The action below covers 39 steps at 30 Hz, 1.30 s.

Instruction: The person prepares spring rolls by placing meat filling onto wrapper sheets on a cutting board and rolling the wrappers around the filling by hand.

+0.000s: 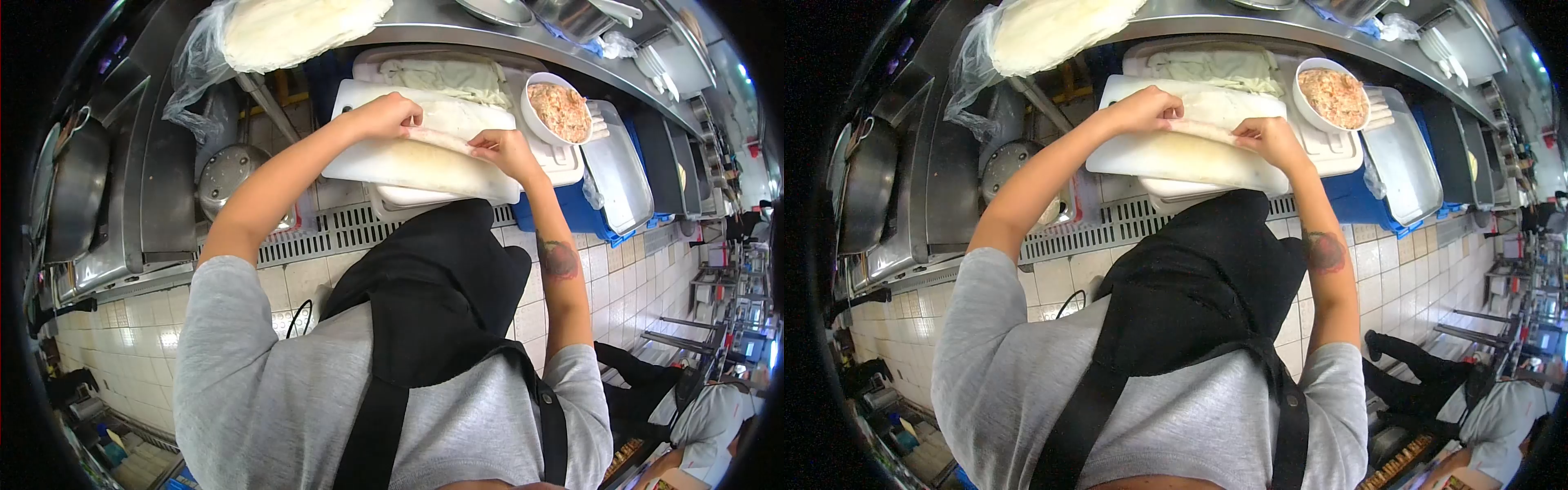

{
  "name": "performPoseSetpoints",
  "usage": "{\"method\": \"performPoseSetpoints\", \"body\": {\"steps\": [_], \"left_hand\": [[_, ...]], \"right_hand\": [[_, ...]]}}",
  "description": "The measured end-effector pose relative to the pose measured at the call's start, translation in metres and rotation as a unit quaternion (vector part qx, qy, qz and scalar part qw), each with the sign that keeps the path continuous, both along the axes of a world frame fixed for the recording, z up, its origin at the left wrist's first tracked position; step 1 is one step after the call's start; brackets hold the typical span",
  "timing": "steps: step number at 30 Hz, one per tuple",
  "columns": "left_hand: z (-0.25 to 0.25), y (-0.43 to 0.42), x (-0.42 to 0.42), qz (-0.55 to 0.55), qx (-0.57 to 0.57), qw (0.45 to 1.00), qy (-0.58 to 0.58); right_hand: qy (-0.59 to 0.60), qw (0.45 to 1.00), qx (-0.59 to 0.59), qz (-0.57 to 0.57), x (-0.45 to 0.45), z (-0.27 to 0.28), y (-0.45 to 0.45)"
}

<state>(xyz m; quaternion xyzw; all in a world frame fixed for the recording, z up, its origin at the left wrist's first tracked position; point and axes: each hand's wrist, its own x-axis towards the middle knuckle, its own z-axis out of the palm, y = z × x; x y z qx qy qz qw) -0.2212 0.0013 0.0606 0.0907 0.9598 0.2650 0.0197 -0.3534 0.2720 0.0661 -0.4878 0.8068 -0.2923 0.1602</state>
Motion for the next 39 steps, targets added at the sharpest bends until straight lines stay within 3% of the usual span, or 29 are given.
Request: {"method": "performPoseSetpoints", "body": {"steps": [2, 9, 15, 18, 27, 33, 39], "left_hand": [[0.007, -0.005, -0.007, -0.002, 0.015, 0.999, -0.035], [0.001, -0.014, -0.031, 0.019, 0.011, 0.998, -0.061], [-0.017, -0.009, -0.021, 0.026, -0.05, 0.997, 0.053], [0.002, -0.002, 0.002, 0.037, -0.006, 0.999, 0.034], [-0.002, -0.008, -0.003, 0.002, -0.015, 0.998, 0.056], [0.012, -0.02, -0.023, -0.005, -0.002, 0.999, -0.049], [0.007, -0.031, -0.044, 0.002, -0.005, 0.995, -0.096]], "right_hand": [[-0.015, 1.0, 0.013, 0.006, -0.013, -0.002, -0.006], [0.11, 0.993, 0.039, 0.019, -0.023, -0.005, -0.02], [0.19, 0.974, -0.067, 0.103, 0.006, -0.009, -0.028], [0.179, 0.978, -0.069, 0.077, 0.004, -0.009, -0.016], [0.103, 0.993, -0.038, 0.032, -0.026, -0.014, 0.019], [-0.02, 0.999, -0.002, -0.034, -0.034, 0.003, 0.013], [-0.019, 0.998, 0.053, -0.024, -0.066, -0.011, 0.006]]}}
